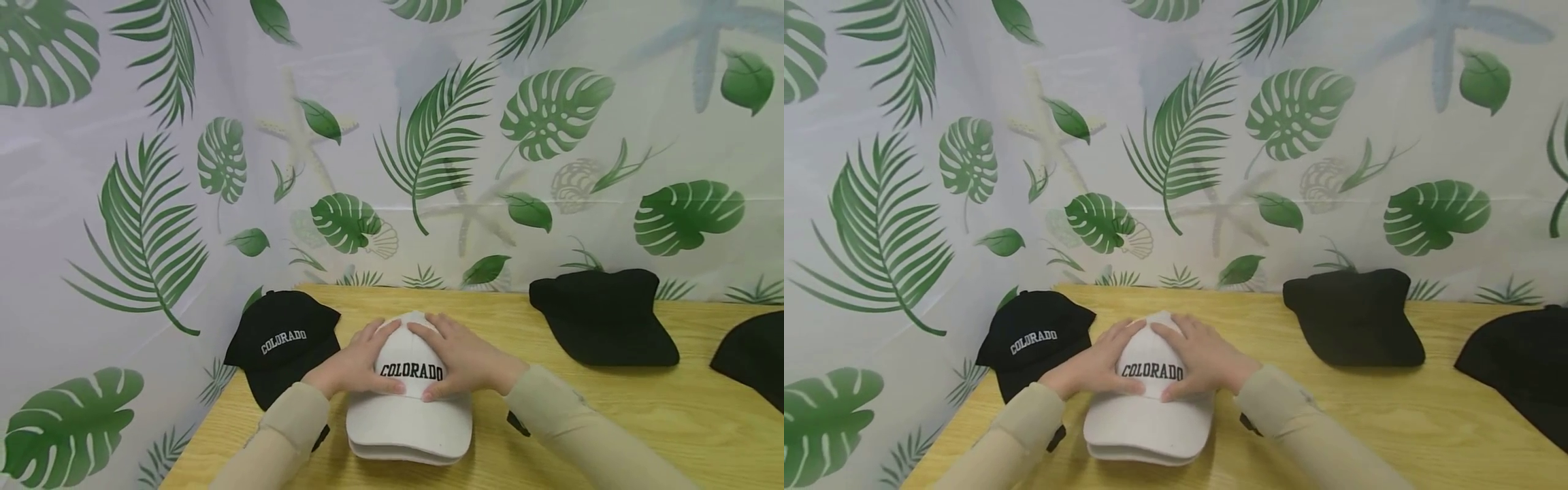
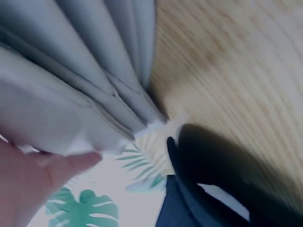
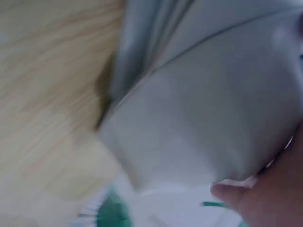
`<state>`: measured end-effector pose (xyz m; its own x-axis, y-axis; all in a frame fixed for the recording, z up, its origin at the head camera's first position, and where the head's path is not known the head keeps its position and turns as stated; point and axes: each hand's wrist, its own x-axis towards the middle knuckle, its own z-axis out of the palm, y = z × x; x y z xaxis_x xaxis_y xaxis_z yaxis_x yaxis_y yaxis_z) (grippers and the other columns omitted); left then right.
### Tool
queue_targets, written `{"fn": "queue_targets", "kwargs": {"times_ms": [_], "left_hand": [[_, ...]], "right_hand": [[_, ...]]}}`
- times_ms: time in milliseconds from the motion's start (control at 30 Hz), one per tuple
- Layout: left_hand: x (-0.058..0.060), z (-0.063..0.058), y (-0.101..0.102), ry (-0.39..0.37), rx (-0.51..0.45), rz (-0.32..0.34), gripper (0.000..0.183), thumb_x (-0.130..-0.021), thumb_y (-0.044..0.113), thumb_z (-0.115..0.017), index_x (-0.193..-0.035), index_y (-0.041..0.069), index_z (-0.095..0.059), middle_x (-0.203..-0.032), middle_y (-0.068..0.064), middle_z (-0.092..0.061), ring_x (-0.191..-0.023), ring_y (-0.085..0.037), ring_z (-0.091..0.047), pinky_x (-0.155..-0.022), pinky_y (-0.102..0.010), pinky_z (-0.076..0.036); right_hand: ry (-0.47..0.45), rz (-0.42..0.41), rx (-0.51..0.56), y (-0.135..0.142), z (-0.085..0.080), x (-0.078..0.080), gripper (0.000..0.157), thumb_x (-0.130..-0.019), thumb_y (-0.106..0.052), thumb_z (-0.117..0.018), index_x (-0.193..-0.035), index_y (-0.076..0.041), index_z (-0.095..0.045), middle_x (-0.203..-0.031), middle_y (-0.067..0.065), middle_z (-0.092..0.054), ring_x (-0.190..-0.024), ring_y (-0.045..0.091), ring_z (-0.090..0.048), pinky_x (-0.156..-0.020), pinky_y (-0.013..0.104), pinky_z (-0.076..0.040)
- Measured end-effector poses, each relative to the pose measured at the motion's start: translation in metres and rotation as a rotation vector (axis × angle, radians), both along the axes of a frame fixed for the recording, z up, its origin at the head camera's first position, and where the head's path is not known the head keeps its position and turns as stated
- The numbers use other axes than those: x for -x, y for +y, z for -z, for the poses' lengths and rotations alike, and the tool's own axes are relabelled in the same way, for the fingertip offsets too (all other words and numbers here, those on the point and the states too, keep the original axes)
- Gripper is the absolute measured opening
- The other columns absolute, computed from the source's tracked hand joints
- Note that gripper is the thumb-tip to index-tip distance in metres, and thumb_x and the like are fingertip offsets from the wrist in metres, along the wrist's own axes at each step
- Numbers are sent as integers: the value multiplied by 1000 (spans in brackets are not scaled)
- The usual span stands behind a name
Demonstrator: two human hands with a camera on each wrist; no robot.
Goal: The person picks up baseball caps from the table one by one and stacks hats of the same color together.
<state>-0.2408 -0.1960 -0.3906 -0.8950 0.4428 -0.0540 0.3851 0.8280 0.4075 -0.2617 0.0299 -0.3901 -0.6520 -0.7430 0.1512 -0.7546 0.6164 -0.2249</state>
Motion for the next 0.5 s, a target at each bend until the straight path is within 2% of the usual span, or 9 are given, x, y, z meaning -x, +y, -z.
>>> {"fn": "queue_targets", "kwargs": {"times_ms": [133,200,233,333,433,500], "left_hand": [[-12,-4,1,127,83,29,94,-73,66,-50,-143,18,-9,-146,-14,-3,-131,-31,-7,-96,-47,-27],[-16,-5,0,192,122,69,95,-73,66,-48,-143,14,-10,-146,-16,-2,-131,-31,-4,-98,-45,-25],[-17,-6,-2,198,129,90,97,-72,66,-49,-143,14,-9,-146,-15,0,-131,-30,-2,-98,-44,-24],[-19,-7,-5,140,98,148,109,-64,66,-59,-143,14,-4,-145,-13,9,-131,-28,7,-99,-43,-23],[-19,-7,-7,66,54,167,119,-57,65,-66,-142,17,2,-144,-11,17,-130,-27,14,-99,-44,-23],[-20,-4,-7,74,65,165,121,-56,66,-66,-142,16,4,-144,-12,18,-129,-27,15,-100,-44,-21]], "right_hand": [[150,32,-55,-4,-5,-16,101,-67,-65,-59,-139,-6,-22,-140,28,-14,-127,42,-15,-95,55,-21],[173,35,-71,-7,-10,-27,102,-68,-64,-60,-138,0,-23,-139,30,-11,-127,42,-12,-96,56,-19],[164,35,-79,-9,-12,-31,104,-67,-65,-59,-138,2,-22,-139,30,-10,-128,41,-10,-96,56,-18],[108,31,-103,-11,-16,-37,113,-63,-73,-54,-138,3,-18,-140,30,-5,-129,40,-4,-97,57,-14],[56,28,-124,-12,-18,-38,121,-56,-79,-51,-139,3,-15,-141,29,-2,-129,39,-1,-97,58,-12],[57,25,-143,-12,-18,-38,123,-55,-79,-51,-139,3,-15,-140,29,-2,-129,40,-1,-97,58,-12]]}}
